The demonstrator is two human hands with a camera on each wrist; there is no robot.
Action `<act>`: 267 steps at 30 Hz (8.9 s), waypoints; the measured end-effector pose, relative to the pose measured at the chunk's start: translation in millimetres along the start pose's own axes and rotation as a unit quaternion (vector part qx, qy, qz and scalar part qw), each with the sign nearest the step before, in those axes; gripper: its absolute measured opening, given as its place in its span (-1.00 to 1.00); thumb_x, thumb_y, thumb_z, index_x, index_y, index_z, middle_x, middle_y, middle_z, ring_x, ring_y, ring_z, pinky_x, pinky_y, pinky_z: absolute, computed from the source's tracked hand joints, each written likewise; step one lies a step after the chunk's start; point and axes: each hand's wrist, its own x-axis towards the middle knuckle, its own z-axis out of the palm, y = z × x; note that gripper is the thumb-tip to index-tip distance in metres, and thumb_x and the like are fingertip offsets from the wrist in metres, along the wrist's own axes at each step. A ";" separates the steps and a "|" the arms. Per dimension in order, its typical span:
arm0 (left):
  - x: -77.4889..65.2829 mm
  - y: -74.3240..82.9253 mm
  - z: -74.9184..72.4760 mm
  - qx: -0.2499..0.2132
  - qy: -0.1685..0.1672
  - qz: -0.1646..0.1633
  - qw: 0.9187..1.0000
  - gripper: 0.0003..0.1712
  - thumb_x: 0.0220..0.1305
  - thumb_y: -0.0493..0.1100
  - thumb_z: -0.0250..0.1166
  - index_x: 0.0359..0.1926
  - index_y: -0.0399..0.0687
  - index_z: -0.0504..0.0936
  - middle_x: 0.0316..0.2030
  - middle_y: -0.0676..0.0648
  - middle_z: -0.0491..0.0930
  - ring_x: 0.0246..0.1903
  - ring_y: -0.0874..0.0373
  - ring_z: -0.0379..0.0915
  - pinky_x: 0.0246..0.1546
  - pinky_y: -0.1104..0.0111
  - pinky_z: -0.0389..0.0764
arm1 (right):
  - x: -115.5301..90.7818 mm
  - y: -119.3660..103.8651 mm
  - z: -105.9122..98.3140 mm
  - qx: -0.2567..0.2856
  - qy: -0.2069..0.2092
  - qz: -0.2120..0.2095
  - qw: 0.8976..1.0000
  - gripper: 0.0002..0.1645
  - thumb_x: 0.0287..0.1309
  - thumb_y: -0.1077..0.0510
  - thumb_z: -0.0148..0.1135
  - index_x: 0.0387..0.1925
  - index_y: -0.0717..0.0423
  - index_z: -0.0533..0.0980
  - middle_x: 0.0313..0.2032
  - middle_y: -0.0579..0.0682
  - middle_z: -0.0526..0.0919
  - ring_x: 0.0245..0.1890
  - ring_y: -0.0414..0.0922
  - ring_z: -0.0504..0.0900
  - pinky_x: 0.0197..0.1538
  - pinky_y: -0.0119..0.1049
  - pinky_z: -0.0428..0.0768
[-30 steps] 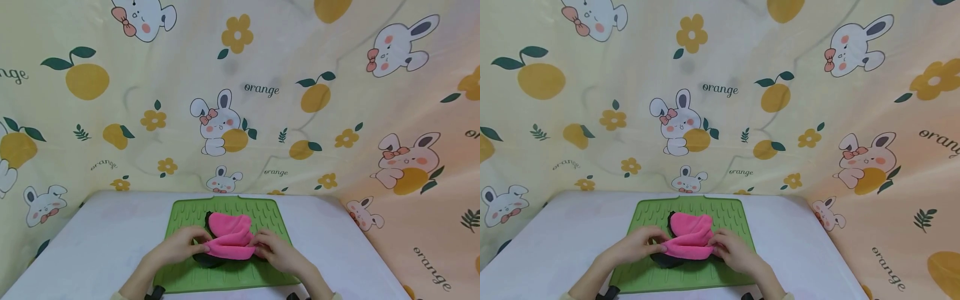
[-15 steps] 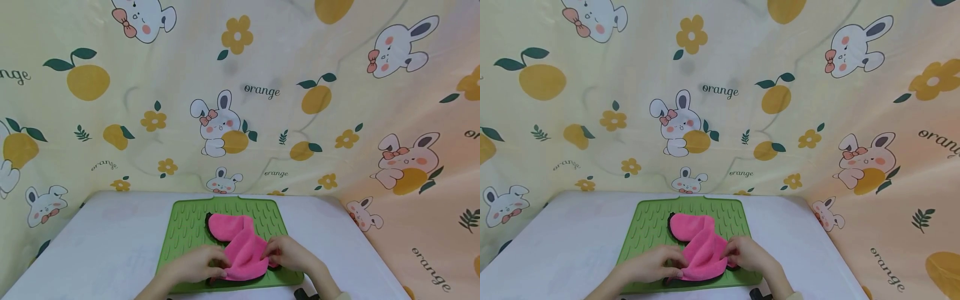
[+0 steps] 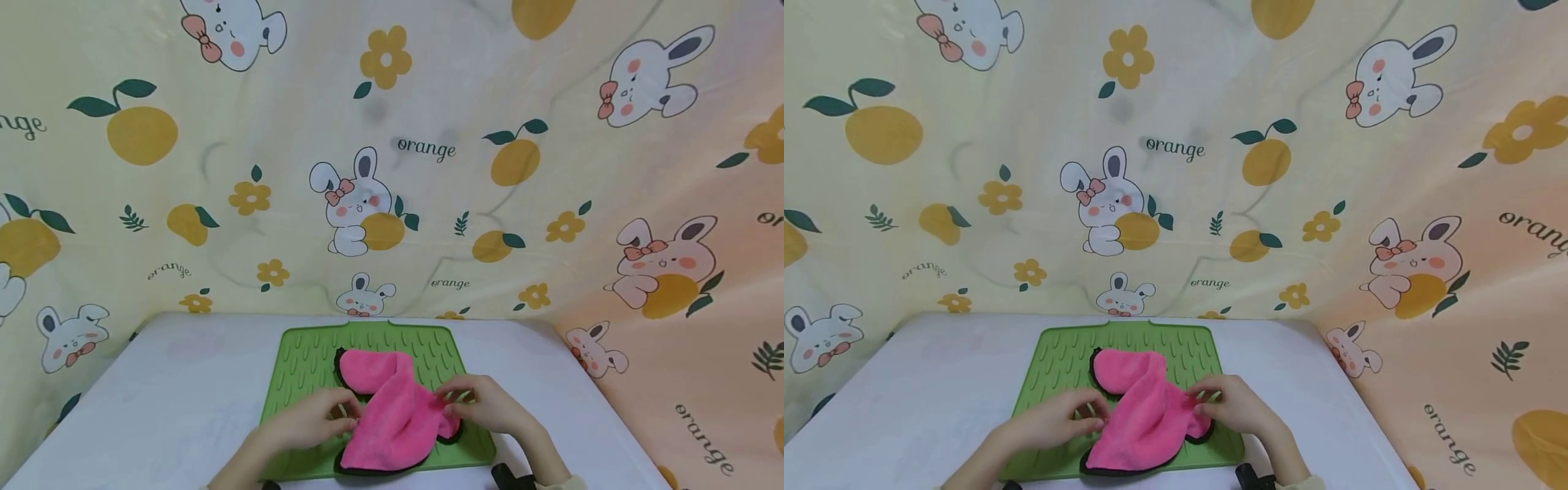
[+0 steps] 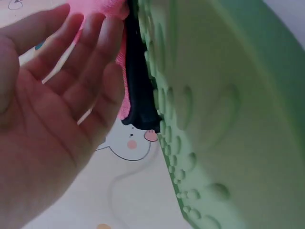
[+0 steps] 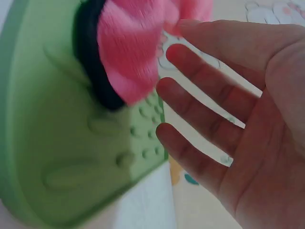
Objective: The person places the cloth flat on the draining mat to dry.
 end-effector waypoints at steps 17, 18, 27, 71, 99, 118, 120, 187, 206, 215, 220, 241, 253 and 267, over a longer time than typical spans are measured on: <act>2.8 -5.9 14.7 0.037 0.009 -0.019 0.999 -0.77 0.15 -0.10 0.36 -0.17 0.04 0.55 -0.43 0.21 0.53 -0.41 0.39 0.45 -0.36 0.48 0.51 | 0.5 20.6 3.6 -0.011 -0.017 0.088 0.996 -0.74 0.19 -0.06 0.23 -0.18 -0.03 0.63 -0.42 -0.17 0.62 -0.45 -0.25 0.55 -0.39 -0.36 0.52; 3.1 -6.4 15.8 0.037 0.010 -0.019 0.999 -0.77 0.15 -0.10 0.36 -0.17 0.04 0.55 -0.44 0.21 0.53 -0.42 0.39 0.44 -0.37 0.48 0.51 | 1.1 20.7 4.6 -0.015 -0.016 0.088 0.996 -0.74 0.19 -0.07 0.24 -0.19 -0.04 0.63 -0.42 -0.19 0.62 -0.44 -0.26 0.54 -0.37 -0.37 0.51; 3.6 -5.4 20.9 0.040 0.015 -0.018 0.999 -0.79 0.13 -0.15 0.37 -0.21 0.04 0.56 -0.48 0.21 0.51 -0.47 0.40 0.42 -0.43 0.50 0.49 | 3.2 19.6 9.3 -0.036 -0.009 0.075 0.996 -0.80 0.16 -0.01 0.27 -0.25 -0.01 0.63 -0.44 -0.24 0.61 -0.42 -0.32 0.51 -0.35 -0.40 0.48; -15.6 -12.9 -26.1 0.066 -0.028 -0.041 0.997 -0.87 0.20 -0.28 0.25 -0.23 0.01 0.61 -0.37 0.14 0.55 -0.32 0.30 0.46 -0.32 0.39 0.52 | -3.9 21.7 -1.5 -0.016 -0.007 0.096 0.995 -0.81 0.10 0.02 0.33 -0.29 -0.02 0.56 -0.45 -0.13 0.57 -0.44 -0.20 0.50 -0.42 -0.37 0.48; -3.8 -15.7 2.1 0.174 0.056 -0.065 0.981 -0.91 0.21 -0.12 0.28 -0.42 0.15 0.55 -0.56 0.20 0.39 -0.56 0.34 0.27 -0.57 0.44 0.35 | 12.6 7.2 28.9 -0.007 0.079 0.127 0.989 -0.69 0.11 0.27 0.24 -0.07 0.10 0.51 -0.37 -0.09 0.57 -0.44 -0.19 0.51 -0.40 -0.34 0.49; -17.4 -18.1 -42.5 0.074 0.138 -0.086 0.984 -0.88 0.19 -0.22 0.31 -0.28 -0.04 0.51 -0.46 0.08 0.51 -0.50 0.25 0.40 -0.54 0.41 0.48 | 6.1 12.1 8.6 0.014 0.192 0.141 0.971 -0.75 0.09 0.24 0.34 -0.15 0.05 0.57 -0.41 -0.09 0.56 -0.46 -0.20 0.58 -0.46 -0.39 0.54; -17.9 -19.1 -47.0 0.074 0.147 -0.080 0.983 -0.85 0.16 -0.23 0.34 -0.29 -0.03 0.51 -0.47 0.08 0.50 -0.52 0.24 0.38 -0.54 0.42 0.46 | 4.3 12.7 4.1 0.018 0.200 0.139 0.970 -0.72 0.06 0.24 0.36 -0.14 0.06 0.58 -0.41 -0.08 0.56 -0.44 -0.20 0.59 -0.46 -0.39 0.55; -22.4 -8.7 -43.3 0.123 0.072 -0.070 0.987 -0.72 0.26 -0.22 0.25 0.00 -0.14 0.57 -0.12 -0.04 0.56 -0.20 0.18 0.46 -0.24 0.29 0.56 | 2.6 3.9 4.9 -0.018 0.178 0.108 0.978 -0.62 0.09 0.29 0.29 -0.01 0.06 0.56 0.06 0.01 0.49 -0.25 -0.17 0.55 -0.39 -0.38 0.55; -44.4 -20.8 -18.0 0.216 -0.034 0.060 0.974 -0.83 0.06 -0.07 0.43 -0.30 0.27 0.63 -0.32 0.35 0.44 -0.27 0.45 0.40 -0.20 0.43 0.53 | -33.4 3.6 18.3 -0.079 -0.004 -0.120 0.990 -0.73 0.04 0.24 0.37 -0.20 -0.10 0.60 -0.23 -0.20 0.59 -0.22 -0.26 0.54 -0.17 -0.34 0.56; -49.3 -26.6 -14.6 0.228 -0.015 0.091 0.969 -0.86 0.13 -0.13 0.38 -0.33 0.28 0.62 -0.34 0.36 0.43 -0.25 0.44 0.37 -0.23 0.46 0.52 | -37.0 8.9 21.6 -0.137 -0.007 -0.157 0.978 -0.78 0.04 0.19 0.38 -0.27 -0.17 0.60 -0.23 -0.28 0.55 -0.16 -0.33 0.49 -0.09 -0.38 0.53; -51.1 -27.1 -14.2 0.229 -0.009 0.104 0.968 -0.88 0.20 -0.13 0.32 -0.32 0.28 0.62 -0.34 0.37 0.44 -0.25 0.44 0.37 -0.25 0.47 0.52 | -37.2 9.2 22.8 -0.162 0.010 -0.175 0.971 -0.80 0.09 0.23 0.33 -0.28 -0.16 0.60 -0.25 -0.30 0.54 -0.18 -0.35 0.49 -0.13 -0.42 0.54; -60.8 -18.6 -8.9 0.178 -0.092 0.107 0.974 -0.88 0.18 -0.17 0.33 -0.29 0.20 0.61 -0.38 0.35 0.43 -0.36 0.51 0.32 -0.38 0.57 0.45 | -51.2 8.7 23.4 -0.122 -0.016 -0.212 0.970 -0.78 0.11 0.19 0.32 -0.22 -0.19 0.63 -0.25 -0.29 0.54 -0.19 -0.37 0.44 -0.16 -0.48 0.49; -59.0 -21.6 -12.8 0.120 -0.084 0.084 0.986 -0.95 0.26 -0.10 0.27 -0.29 0.23 0.61 -0.38 0.35 0.46 -0.38 0.52 0.36 -0.39 0.55 0.49 | -45.5 1.4 19.0 -0.080 -0.038 -0.202 0.975 -0.83 0.20 0.18 0.24 -0.21 -0.17 0.61 -0.24 -0.26 0.59 -0.21 -0.38 0.51 -0.17 -0.42 0.53; 0.5 -32.4 -47.8 0.154 0.067 -0.002 0.986 -0.88 0.29 -0.16 0.22 -0.16 0.07 0.62 -0.36 0.23 0.50 -0.39 0.34 0.39 -0.42 0.45 0.49 | 12.4 -0.4 -2.6 -0.035 0.070 -0.054 0.996 -0.85 0.20 0.13 0.26 -0.19 0.02 0.62 -0.27 -0.18 0.61 -0.31 -0.27 0.53 -0.34 -0.38 0.55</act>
